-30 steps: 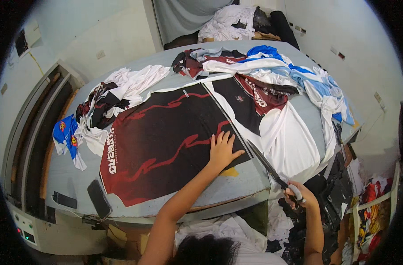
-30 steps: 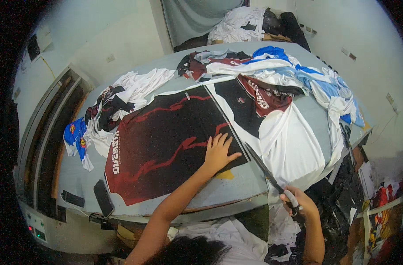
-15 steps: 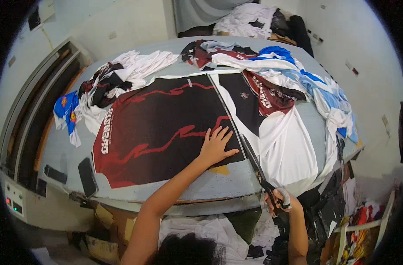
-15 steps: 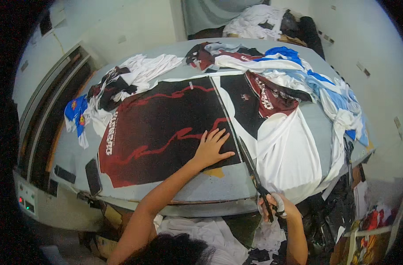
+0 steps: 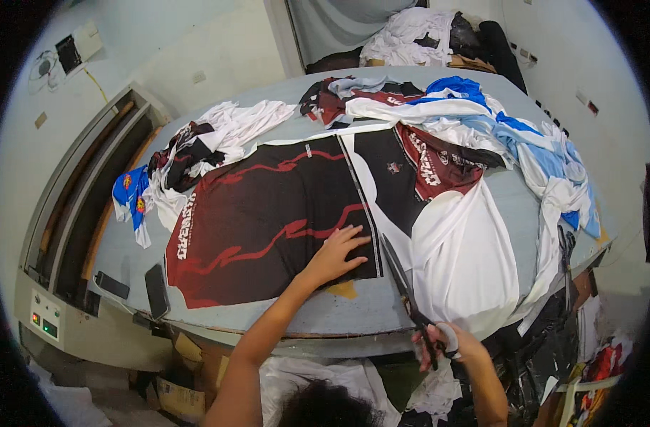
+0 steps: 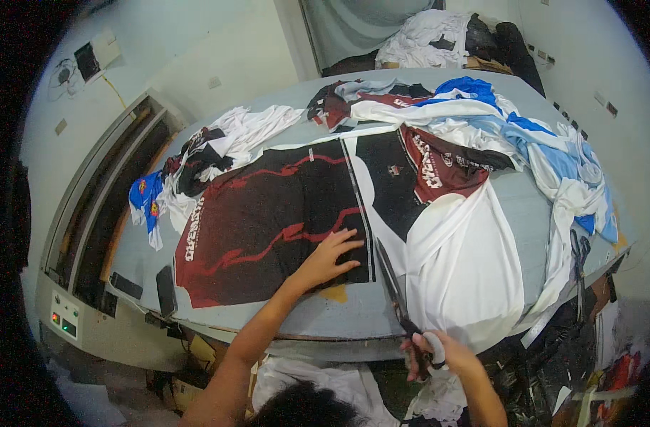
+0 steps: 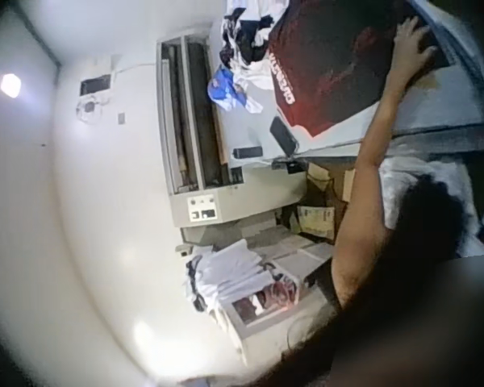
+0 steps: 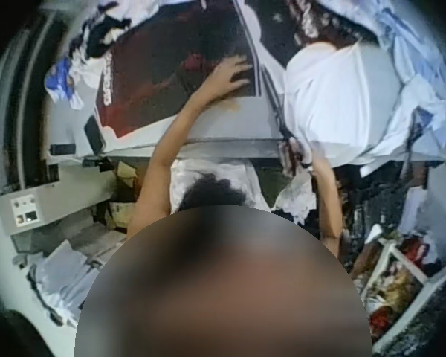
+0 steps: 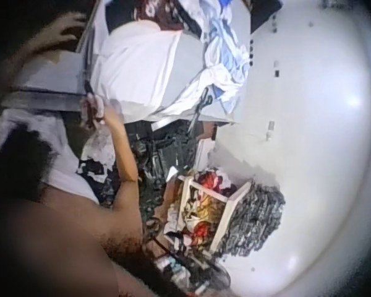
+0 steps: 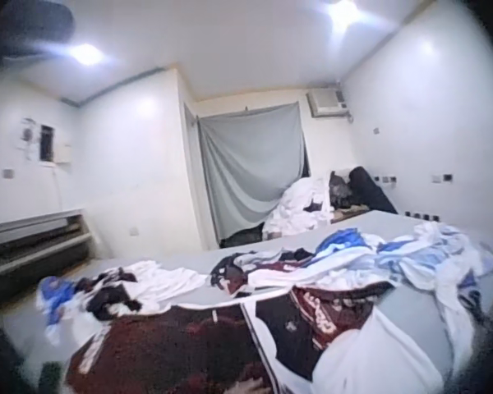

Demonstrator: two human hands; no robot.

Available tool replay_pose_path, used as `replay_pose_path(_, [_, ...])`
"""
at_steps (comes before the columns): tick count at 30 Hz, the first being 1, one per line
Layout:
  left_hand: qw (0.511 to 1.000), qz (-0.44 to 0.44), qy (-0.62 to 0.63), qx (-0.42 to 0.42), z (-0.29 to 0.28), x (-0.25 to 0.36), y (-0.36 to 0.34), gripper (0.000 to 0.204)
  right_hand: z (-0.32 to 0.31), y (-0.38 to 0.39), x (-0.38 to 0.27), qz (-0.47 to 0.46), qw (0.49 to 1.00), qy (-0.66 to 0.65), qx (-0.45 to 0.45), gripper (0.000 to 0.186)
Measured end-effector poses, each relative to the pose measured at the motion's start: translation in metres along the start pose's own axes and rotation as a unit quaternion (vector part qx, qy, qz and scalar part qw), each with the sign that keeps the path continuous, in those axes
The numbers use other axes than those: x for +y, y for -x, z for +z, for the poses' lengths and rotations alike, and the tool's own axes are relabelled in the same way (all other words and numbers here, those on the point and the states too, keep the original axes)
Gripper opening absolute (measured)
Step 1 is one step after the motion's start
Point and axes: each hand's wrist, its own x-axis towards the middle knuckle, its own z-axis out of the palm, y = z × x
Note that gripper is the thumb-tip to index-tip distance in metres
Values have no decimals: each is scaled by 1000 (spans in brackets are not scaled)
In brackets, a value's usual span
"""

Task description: Cutting and preparing sports jersey fabric panels with scissors.

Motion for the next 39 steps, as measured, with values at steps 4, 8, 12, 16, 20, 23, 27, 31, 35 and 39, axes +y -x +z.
replay_pose_path(4, [999, -4, 32, -16, 0, 26, 7, 43, 15, -8, 24, -75, 986, -148, -14, 45])
replay_pose_path(8, [999, 3, -23, 36, 12, 40, 13, 30, 14, 0, 27, -65, 989, -123, 48, 44])
replay_pose_path(12, [997, -4, -33, 73, 18, 37, 15, 20, 15, 3, 22, -76, 987, -137, 24, 38])
replay_pose_path(16, [992, -5, 33, 123, 17, 34, 17, 16, 19, -4, 30, -82, 994, -54, 43, 37])
replay_pose_path(20, [986, -21, 101, 130, 11, 30, 18, 15, 25, -8, 42, -139, 981, -132, 23, 47])
replay_pose_path(23, [983, -18, 128, 127, 7, 25, 17, 14, 29, -3, 39, -87, 987, -126, 41, 66])
replay_pose_path(27, [982, -11, 151, 114, 5, 20, 17, 14, 32, 2, 27, -87, 989, -115, 44, 58])
replay_pose_path(31, [983, 9, 136, 121, 5, 22, 19, 14, 28, -13, 16, -114, 979, -156, 67, 55])
replay_pose_path(35, [986, 19, 138, 90, 4, 23, 19, 17, 28, -29, 7, -91, 987, -65, 112, 45])
replay_pose_path(39, [991, 54, 93, 78, 10, 21, 18, 24, 31, -30, 0, -86, 976, -115, 162, 30])
